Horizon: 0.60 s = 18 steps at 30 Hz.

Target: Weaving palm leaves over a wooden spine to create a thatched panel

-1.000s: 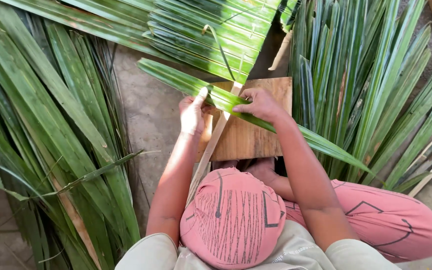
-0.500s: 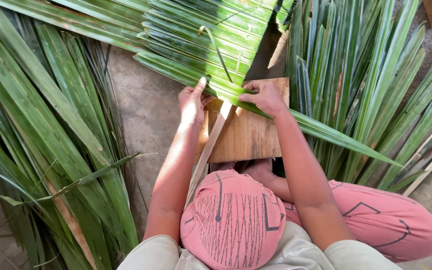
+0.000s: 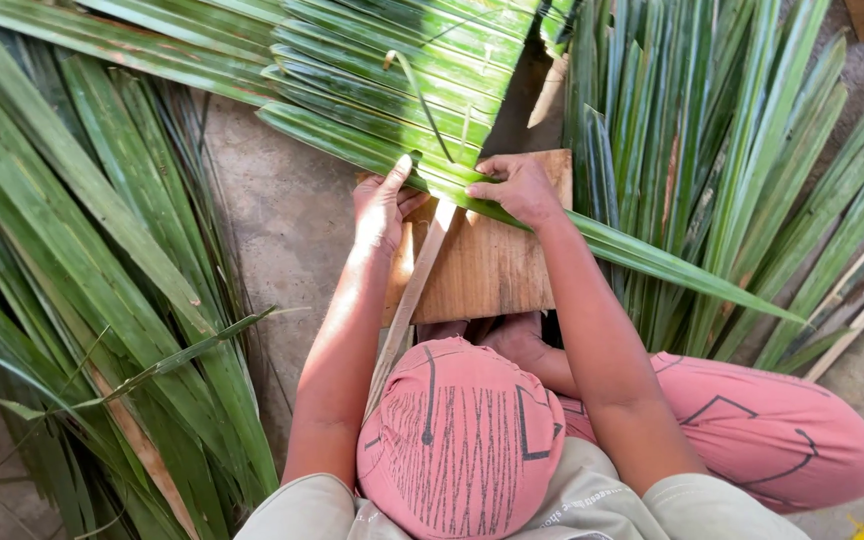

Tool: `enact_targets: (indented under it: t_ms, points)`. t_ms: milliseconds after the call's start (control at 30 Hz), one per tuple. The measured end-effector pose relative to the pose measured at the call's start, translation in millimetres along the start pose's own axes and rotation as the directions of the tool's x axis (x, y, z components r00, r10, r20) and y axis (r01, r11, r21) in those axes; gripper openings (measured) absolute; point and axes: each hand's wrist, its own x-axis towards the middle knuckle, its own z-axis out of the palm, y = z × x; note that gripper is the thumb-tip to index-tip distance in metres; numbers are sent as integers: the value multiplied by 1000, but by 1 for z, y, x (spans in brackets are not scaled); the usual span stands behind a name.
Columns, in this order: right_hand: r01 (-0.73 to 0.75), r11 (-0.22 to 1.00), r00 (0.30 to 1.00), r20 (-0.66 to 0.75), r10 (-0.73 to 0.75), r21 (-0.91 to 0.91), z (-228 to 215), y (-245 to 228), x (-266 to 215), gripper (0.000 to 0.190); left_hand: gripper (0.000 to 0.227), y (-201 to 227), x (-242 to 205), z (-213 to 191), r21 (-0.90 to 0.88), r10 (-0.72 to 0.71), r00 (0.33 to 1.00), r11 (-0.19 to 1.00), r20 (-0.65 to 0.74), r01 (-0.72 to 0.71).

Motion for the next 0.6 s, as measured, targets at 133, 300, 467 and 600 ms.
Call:
enact_targets:
  t_ms: [133, 300, 467, 600]
  points:
    - [-11, 1000, 1000, -9, 11, 16, 5, 7, 6, 41, 49, -20, -4, 4, 160, -79, 995, 985, 56, 69]
    - [0, 1000, 1000, -3, 0, 15, 8, 7, 7, 40, 48, -35, 3, 4, 253, -75, 997, 965, 13, 69]
    - [14, 999, 1000, 14, -15, 50, 2, 1, 2, 42, 46, -11, -17, 16, 244, -83, 994, 968, 67, 65]
    - [14, 998, 1000, 20, -15, 67, -6, -12, -8, 42, 41, -22, -6, 8, 281, -63, 994, 959, 93, 34]
